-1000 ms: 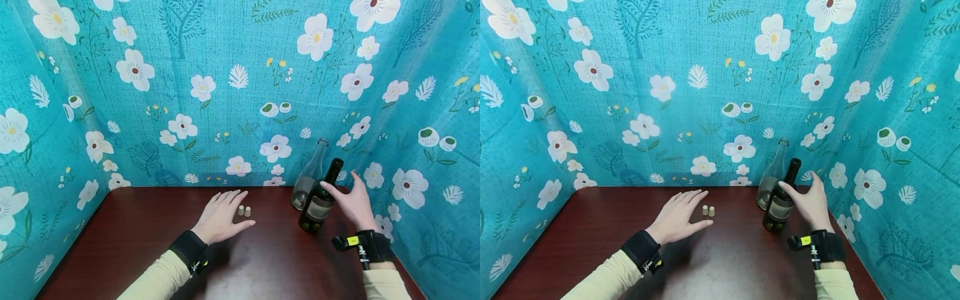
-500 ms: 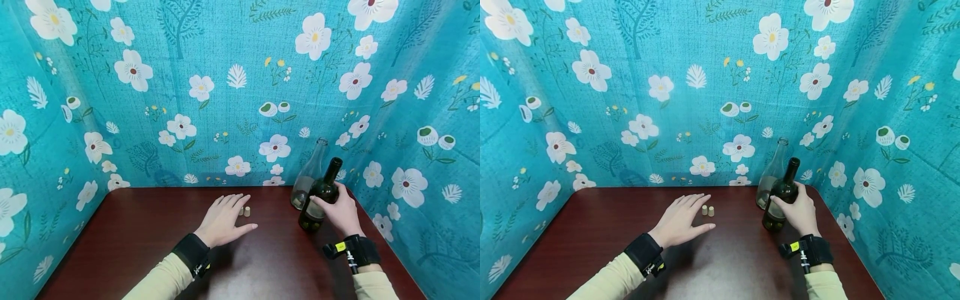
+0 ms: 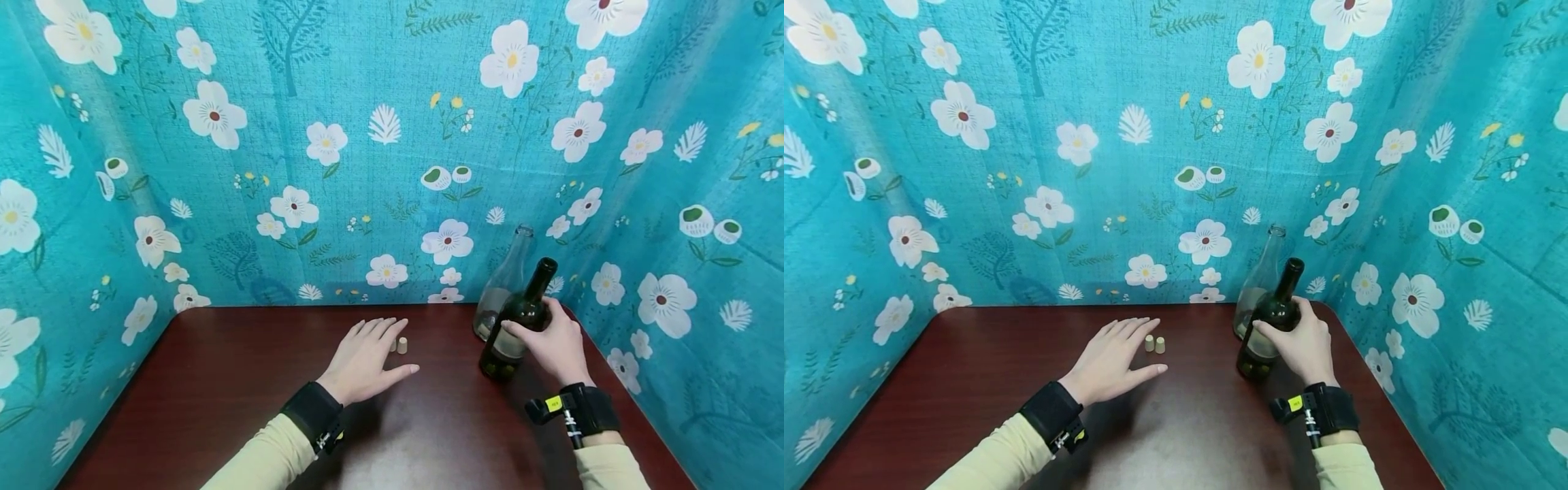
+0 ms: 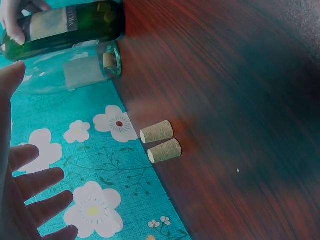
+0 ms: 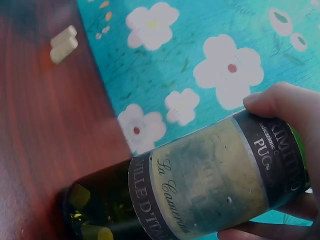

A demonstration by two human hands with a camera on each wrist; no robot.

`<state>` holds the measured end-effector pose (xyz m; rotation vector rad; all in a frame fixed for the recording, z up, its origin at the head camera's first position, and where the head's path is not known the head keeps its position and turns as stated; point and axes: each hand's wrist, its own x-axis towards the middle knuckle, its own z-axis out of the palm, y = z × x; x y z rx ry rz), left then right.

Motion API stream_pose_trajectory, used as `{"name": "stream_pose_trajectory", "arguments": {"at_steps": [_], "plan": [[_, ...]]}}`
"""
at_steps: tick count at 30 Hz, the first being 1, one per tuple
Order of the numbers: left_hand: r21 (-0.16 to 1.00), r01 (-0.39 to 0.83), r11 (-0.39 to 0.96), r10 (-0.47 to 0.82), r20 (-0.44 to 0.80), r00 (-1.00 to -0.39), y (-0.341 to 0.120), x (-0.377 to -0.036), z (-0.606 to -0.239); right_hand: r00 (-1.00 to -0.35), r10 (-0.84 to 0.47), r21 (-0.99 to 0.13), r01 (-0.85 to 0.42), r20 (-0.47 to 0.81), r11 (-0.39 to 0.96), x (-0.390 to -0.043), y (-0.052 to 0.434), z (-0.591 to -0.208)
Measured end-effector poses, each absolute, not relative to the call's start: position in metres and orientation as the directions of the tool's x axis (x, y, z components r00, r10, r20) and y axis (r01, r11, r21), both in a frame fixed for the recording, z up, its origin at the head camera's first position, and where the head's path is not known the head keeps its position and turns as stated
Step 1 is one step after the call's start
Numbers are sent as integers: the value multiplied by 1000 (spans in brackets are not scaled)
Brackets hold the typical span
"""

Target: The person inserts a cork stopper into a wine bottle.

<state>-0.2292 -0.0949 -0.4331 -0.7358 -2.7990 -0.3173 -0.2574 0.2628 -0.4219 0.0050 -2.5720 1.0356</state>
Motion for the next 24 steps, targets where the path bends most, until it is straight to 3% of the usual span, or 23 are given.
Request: {"name": "stream_pose_trajectory", "arguments": {"at_steps": [12,19,24], "plan": [[241,556,796,471,330,-818,-82,-227,-425,-892,16,-666,-325,451,671,-245,223,-367],[305,660,686,498,464,-733,-69,-225,-418,-835,-94,-686,-504,542,525,-235,182,-342],[354,712,606,478,553,-683,-63,-222,-408,-820,-180,-693,-559,543,455,-231,157,-334]]}}
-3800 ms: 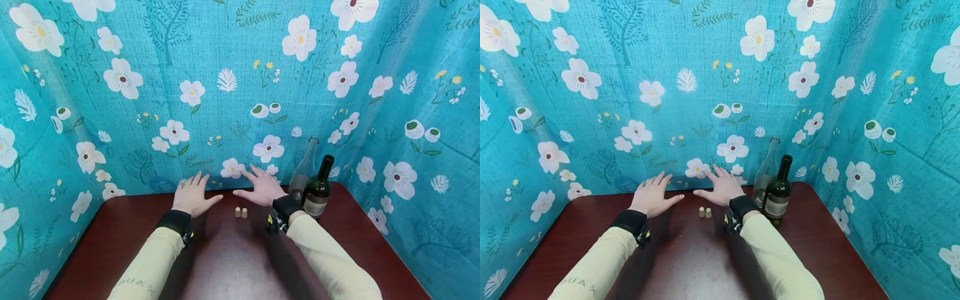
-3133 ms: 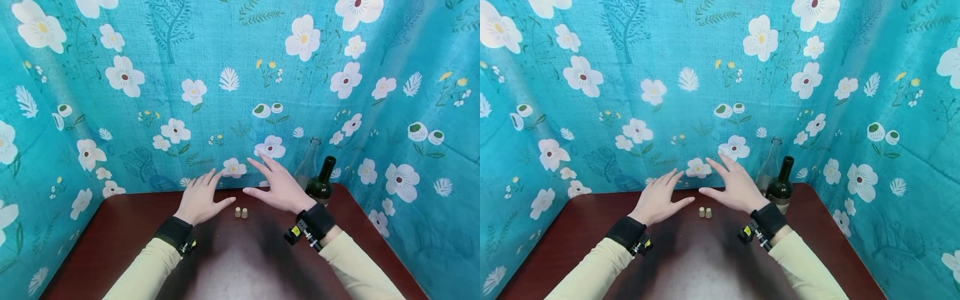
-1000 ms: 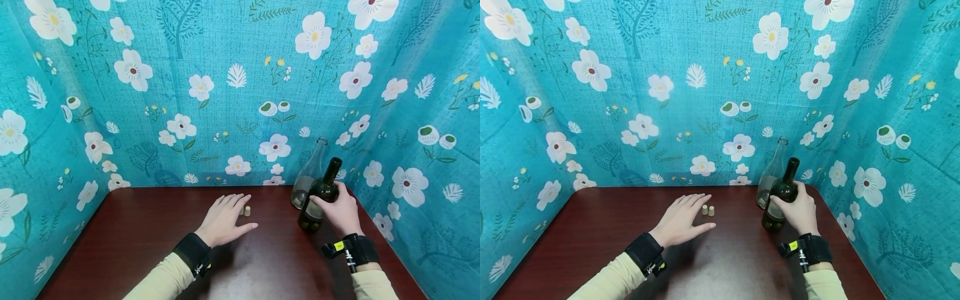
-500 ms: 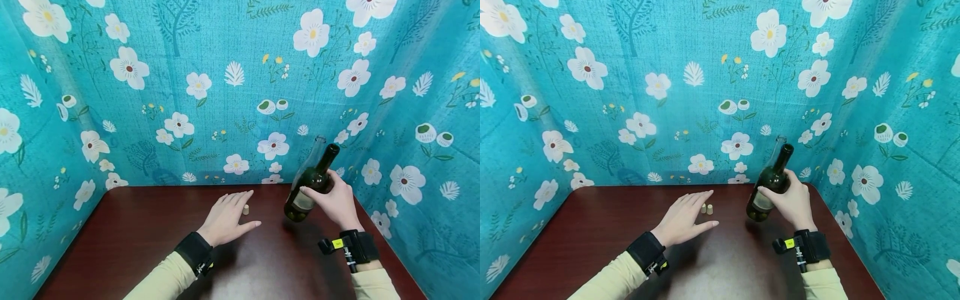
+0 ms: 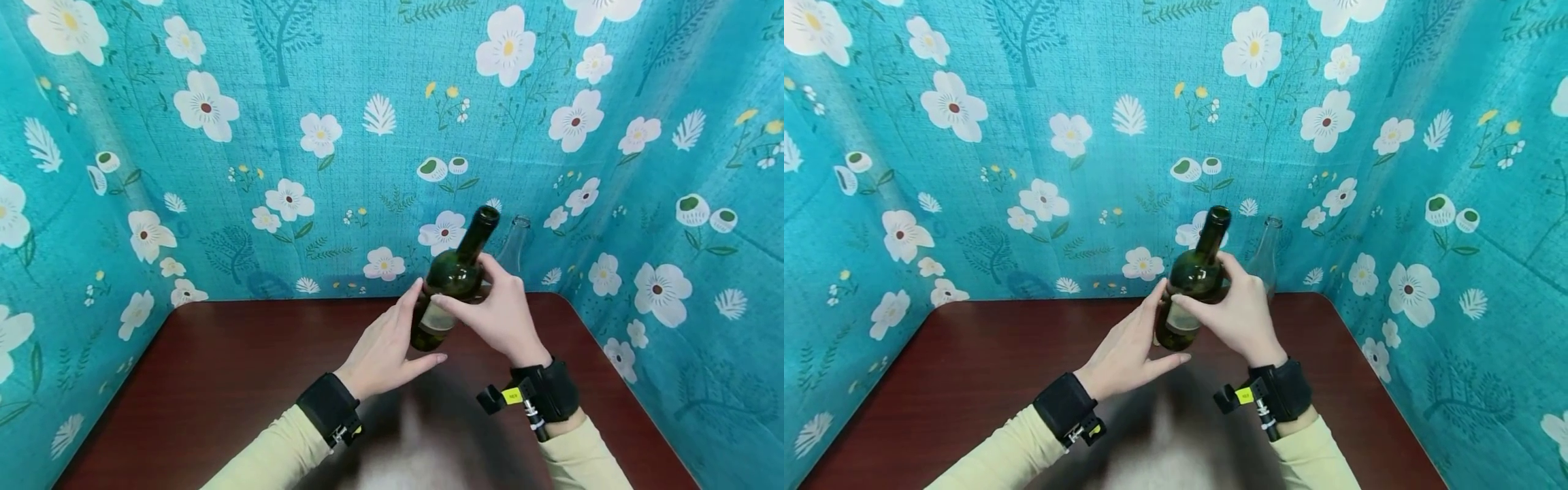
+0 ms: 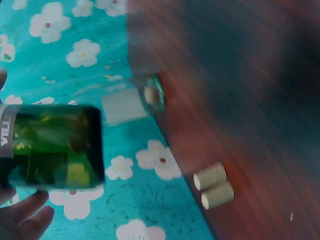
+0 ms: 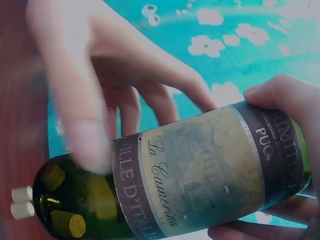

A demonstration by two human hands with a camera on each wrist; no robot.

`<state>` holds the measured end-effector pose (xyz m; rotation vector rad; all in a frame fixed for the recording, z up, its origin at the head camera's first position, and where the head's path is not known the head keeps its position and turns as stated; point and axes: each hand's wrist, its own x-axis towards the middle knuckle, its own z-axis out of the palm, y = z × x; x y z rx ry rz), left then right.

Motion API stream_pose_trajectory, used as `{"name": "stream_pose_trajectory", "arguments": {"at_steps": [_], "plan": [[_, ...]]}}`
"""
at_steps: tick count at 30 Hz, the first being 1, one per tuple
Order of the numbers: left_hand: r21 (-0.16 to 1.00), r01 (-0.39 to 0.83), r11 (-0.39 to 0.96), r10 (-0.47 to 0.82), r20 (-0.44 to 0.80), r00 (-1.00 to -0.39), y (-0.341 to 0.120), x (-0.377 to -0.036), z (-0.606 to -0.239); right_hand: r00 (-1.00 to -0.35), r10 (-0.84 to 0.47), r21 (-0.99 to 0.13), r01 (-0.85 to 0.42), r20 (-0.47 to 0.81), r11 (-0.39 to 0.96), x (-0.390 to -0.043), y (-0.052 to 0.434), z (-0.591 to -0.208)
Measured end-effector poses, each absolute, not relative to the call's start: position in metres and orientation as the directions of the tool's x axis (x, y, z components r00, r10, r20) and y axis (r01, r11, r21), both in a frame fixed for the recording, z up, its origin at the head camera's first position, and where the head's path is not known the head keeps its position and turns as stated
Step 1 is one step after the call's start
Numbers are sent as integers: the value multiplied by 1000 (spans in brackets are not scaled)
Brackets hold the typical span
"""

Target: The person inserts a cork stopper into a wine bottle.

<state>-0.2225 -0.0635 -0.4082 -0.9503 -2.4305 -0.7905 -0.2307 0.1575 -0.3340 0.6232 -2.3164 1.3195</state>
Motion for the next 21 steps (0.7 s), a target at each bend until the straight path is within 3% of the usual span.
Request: {"name": "stream_pose_trajectory", "arguments": {"at_steps": [10,21], "plan": [[450,660,602,311,629,-713,-73,-220,-393,-800,-301,-698,-601,520,389,-224,126,-340],[518,675,524,313,620,-719,-104,-214,-401,-793,-427,-704,-595,435,387,-216,94,-367]]}}
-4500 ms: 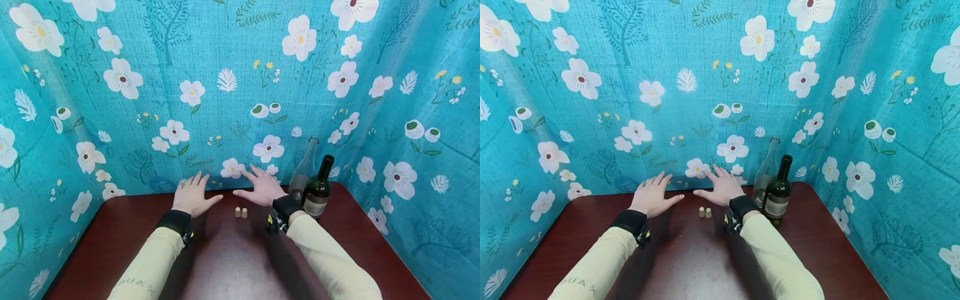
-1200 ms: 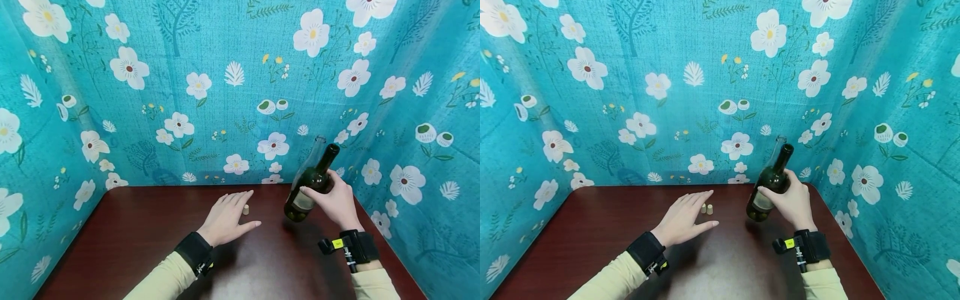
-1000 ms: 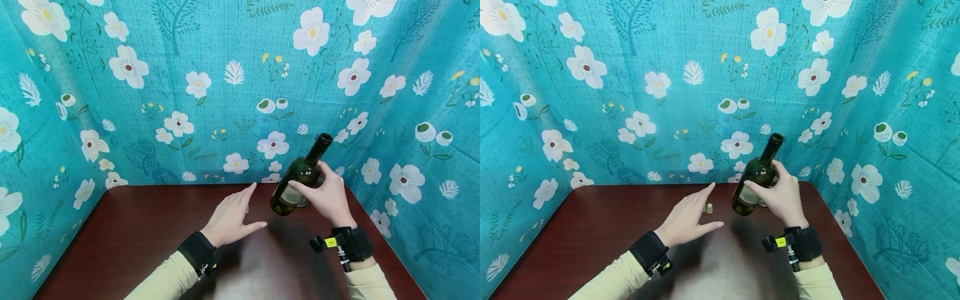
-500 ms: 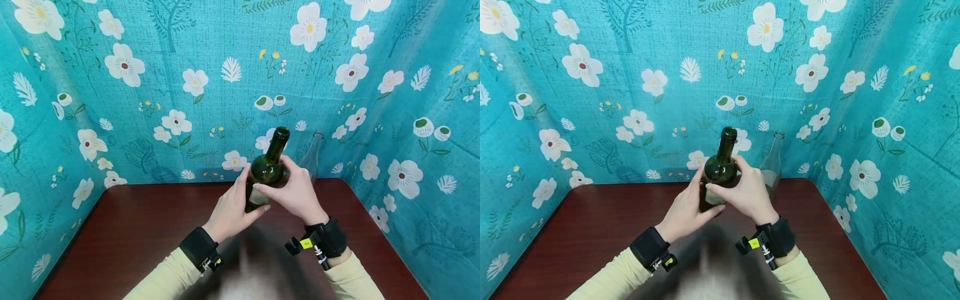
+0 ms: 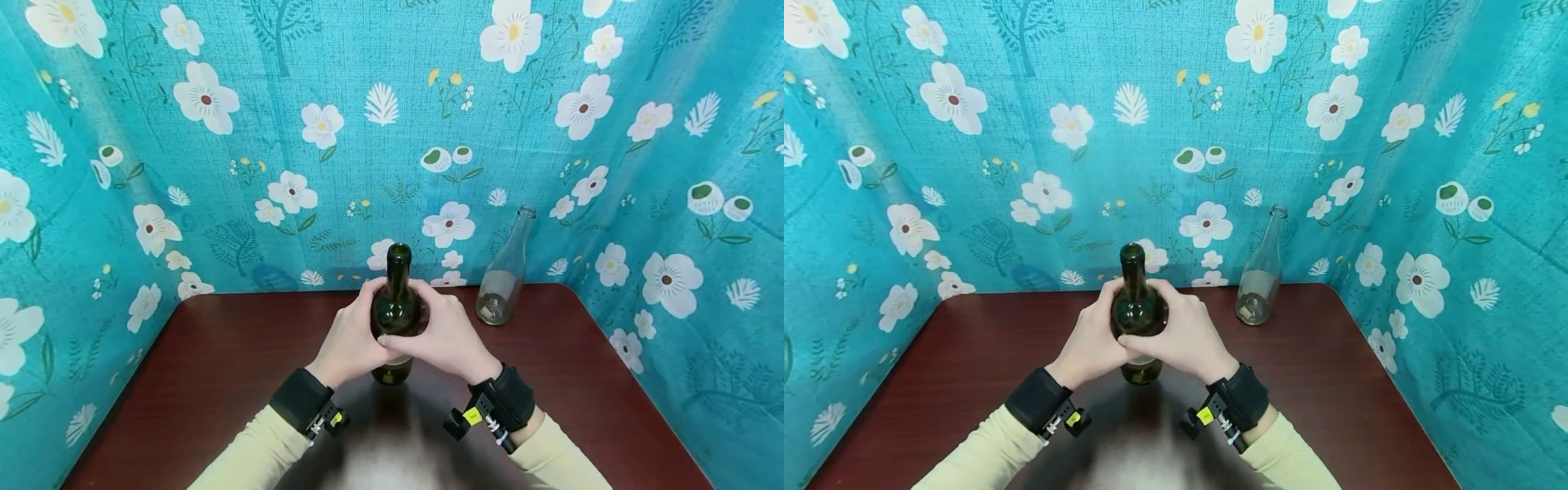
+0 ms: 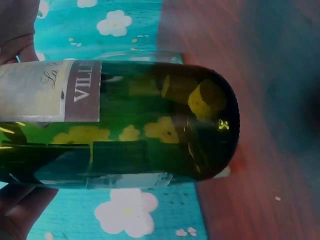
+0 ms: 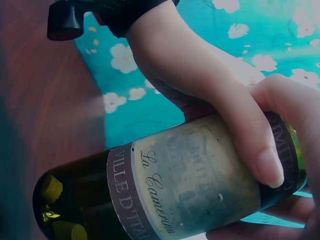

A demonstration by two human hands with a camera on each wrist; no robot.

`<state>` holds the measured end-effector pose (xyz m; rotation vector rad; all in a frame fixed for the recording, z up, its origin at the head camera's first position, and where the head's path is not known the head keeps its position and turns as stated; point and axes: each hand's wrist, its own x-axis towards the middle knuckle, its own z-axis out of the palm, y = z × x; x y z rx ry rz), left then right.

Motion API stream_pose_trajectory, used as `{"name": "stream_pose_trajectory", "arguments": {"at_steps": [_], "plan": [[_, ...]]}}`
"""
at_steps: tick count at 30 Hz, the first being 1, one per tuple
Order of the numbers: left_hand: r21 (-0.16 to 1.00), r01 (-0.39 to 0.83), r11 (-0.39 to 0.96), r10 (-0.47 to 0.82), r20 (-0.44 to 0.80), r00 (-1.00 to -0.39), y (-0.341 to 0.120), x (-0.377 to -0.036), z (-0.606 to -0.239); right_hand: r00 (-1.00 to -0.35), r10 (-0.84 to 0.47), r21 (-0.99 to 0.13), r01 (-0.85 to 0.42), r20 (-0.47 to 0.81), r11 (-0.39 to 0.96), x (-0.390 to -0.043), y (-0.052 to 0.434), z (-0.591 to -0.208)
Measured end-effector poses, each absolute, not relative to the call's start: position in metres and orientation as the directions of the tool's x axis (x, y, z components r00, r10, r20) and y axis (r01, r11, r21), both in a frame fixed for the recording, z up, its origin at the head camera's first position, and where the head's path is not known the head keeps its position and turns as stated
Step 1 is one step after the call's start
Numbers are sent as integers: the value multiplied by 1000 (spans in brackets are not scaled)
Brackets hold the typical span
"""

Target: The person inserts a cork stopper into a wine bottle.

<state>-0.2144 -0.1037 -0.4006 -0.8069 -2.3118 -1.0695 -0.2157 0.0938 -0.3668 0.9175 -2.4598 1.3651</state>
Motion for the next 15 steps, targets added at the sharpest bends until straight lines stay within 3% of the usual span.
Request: {"name": "stream_pose_trajectory", "arguments": {"at_steps": [15], "plan": [[539,643,544,305,586,-750,-120,-203,-437,-800,-483,-704,-570,357,423,-210,78,-399]]}}
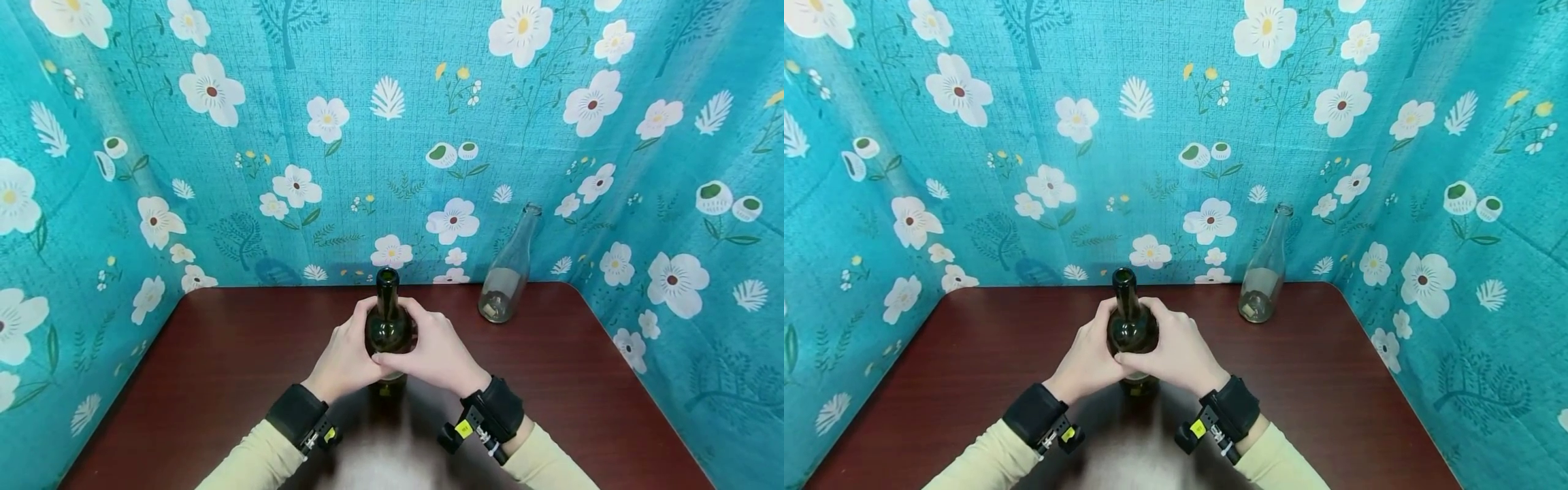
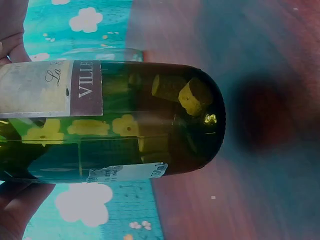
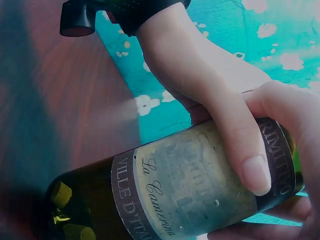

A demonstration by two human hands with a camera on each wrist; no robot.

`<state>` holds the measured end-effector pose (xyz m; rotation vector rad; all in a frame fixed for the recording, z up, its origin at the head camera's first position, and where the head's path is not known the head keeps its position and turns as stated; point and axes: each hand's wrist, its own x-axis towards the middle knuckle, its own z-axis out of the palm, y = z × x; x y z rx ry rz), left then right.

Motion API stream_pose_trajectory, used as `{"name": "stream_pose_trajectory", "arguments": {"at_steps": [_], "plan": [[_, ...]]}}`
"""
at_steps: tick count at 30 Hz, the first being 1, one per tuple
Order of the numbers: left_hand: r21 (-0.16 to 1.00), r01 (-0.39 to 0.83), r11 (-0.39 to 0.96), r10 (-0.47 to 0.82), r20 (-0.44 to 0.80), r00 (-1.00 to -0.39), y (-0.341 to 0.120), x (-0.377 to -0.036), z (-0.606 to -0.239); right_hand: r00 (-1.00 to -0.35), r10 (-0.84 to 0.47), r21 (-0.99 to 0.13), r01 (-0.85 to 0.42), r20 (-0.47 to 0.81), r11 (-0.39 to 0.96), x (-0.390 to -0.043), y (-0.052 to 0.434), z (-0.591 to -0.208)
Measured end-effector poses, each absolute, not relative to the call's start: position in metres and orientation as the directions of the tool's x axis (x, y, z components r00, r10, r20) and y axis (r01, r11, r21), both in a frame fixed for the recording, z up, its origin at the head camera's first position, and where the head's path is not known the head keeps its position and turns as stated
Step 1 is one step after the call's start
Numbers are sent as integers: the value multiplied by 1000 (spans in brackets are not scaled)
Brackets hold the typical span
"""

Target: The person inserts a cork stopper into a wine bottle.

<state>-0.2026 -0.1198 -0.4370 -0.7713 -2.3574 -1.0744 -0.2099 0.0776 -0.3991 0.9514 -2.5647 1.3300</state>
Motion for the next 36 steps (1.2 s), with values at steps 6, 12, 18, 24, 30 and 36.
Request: {"name": "stream_pose_trajectory", "arguments": {"at_steps": [6,12,18,24,30,36], "plan": [[561,620,549,298,561,-772,-123,-198,-446,-801,-499,-727,-553,330,406,-209,75,-410],[563,613,555,305,548,-779,-124,-196,-451,-808,-503,-735,-538,308,413,-206,74,-414],[559,610,561,296,553,-779,-124,-196,-454,-808,-501,-727,-542,311,422,-206,73,-416],[554,589,588,278,546,-791,-126,-197,-457,-814,-508,-763,-510,280,397,-208,73,-422],[585,584,563,282,529,-800,-127,-199,-459,-802,-578,-863,-392,151,319,-220,85,-427],[641,548,537,265,489,-831,-126,-199,-458,-745,-663,-854,-391,74,344,-240,111,-424]]}}
